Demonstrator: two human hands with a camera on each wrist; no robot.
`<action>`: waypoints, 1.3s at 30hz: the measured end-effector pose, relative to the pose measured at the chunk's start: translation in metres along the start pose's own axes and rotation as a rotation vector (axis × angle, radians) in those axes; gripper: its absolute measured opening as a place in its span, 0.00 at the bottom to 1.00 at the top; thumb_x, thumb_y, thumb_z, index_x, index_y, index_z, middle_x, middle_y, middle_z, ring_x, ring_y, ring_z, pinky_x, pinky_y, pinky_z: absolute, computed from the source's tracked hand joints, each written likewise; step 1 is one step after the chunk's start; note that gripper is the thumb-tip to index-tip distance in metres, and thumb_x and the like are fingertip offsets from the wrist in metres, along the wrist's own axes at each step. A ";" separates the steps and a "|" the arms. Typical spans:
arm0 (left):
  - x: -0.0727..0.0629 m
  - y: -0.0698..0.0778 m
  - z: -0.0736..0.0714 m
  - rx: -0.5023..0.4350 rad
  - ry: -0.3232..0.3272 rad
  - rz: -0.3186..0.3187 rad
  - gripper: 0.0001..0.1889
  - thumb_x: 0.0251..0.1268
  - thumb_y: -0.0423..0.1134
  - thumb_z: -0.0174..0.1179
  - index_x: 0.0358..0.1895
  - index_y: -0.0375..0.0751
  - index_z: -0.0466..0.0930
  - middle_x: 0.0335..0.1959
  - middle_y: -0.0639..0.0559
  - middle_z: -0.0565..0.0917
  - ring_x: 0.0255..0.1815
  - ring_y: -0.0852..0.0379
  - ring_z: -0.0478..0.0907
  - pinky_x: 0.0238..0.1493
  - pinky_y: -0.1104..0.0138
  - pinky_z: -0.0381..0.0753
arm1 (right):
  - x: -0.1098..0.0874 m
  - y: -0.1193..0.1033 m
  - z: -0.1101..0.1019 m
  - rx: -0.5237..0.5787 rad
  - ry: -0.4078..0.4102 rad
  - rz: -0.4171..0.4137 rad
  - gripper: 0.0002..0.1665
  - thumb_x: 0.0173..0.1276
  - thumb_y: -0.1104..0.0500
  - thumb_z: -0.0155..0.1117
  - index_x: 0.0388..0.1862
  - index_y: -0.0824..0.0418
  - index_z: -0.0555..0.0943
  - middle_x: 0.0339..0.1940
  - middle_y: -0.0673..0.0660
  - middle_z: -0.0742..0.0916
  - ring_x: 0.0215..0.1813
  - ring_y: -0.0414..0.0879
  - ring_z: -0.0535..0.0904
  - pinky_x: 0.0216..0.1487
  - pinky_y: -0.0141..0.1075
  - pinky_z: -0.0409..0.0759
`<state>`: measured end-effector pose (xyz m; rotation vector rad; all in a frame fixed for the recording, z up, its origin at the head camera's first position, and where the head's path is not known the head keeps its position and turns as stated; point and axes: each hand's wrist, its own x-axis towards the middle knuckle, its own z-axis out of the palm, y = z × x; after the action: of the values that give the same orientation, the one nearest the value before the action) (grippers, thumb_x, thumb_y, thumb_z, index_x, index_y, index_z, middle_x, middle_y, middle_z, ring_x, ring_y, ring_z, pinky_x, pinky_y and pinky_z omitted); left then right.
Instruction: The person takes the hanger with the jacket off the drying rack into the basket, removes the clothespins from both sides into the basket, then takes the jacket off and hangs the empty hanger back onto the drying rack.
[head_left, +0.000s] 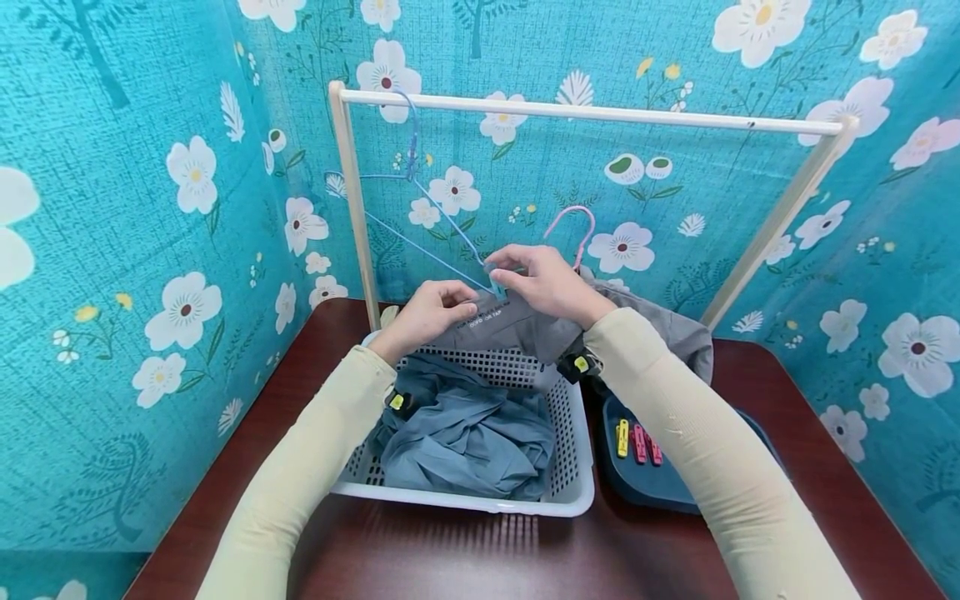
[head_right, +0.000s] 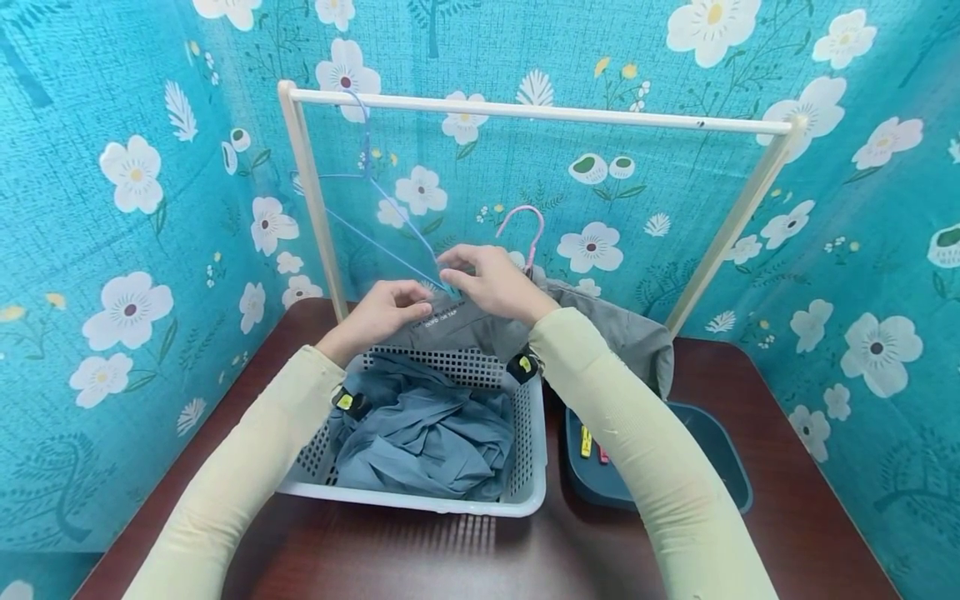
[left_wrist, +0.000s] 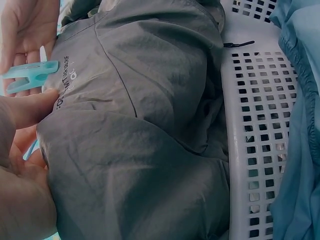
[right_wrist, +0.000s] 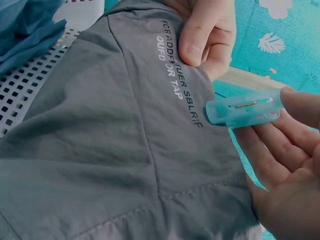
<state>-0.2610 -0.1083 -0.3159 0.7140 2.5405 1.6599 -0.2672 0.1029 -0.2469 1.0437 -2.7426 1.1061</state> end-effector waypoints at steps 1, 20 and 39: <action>0.002 -0.005 0.001 -0.002 -0.001 0.004 0.10 0.69 0.33 0.56 0.49 0.32 0.80 0.37 0.42 0.80 0.32 0.50 0.72 0.32 0.65 0.71 | 0.000 0.001 0.000 0.004 0.009 0.000 0.17 0.74 0.55 0.53 0.57 0.60 0.78 0.50 0.56 0.82 0.52 0.48 0.78 0.49 0.44 0.76; 0.001 -0.005 -0.002 -0.030 0.051 0.019 0.07 0.68 0.33 0.57 0.44 0.37 0.83 0.35 0.46 0.81 0.32 0.52 0.74 0.32 0.64 0.74 | -0.029 -0.008 -0.019 0.108 -0.149 0.076 0.22 0.74 0.51 0.53 0.63 0.57 0.74 0.56 0.55 0.80 0.58 0.48 0.75 0.57 0.47 0.71; -0.002 -0.008 -0.012 -0.031 0.080 -0.022 0.08 0.69 0.36 0.56 0.46 0.40 0.82 0.43 0.48 0.81 0.39 0.51 0.75 0.39 0.61 0.75 | -0.090 0.035 -0.030 0.140 -0.375 0.115 0.25 0.73 0.49 0.55 0.63 0.62 0.73 0.55 0.56 0.81 0.51 0.45 0.79 0.52 0.45 0.75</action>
<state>-0.2654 -0.1218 -0.3183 0.6277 2.5595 1.7518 -0.2243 0.1922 -0.2677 1.2388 -3.0844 1.2488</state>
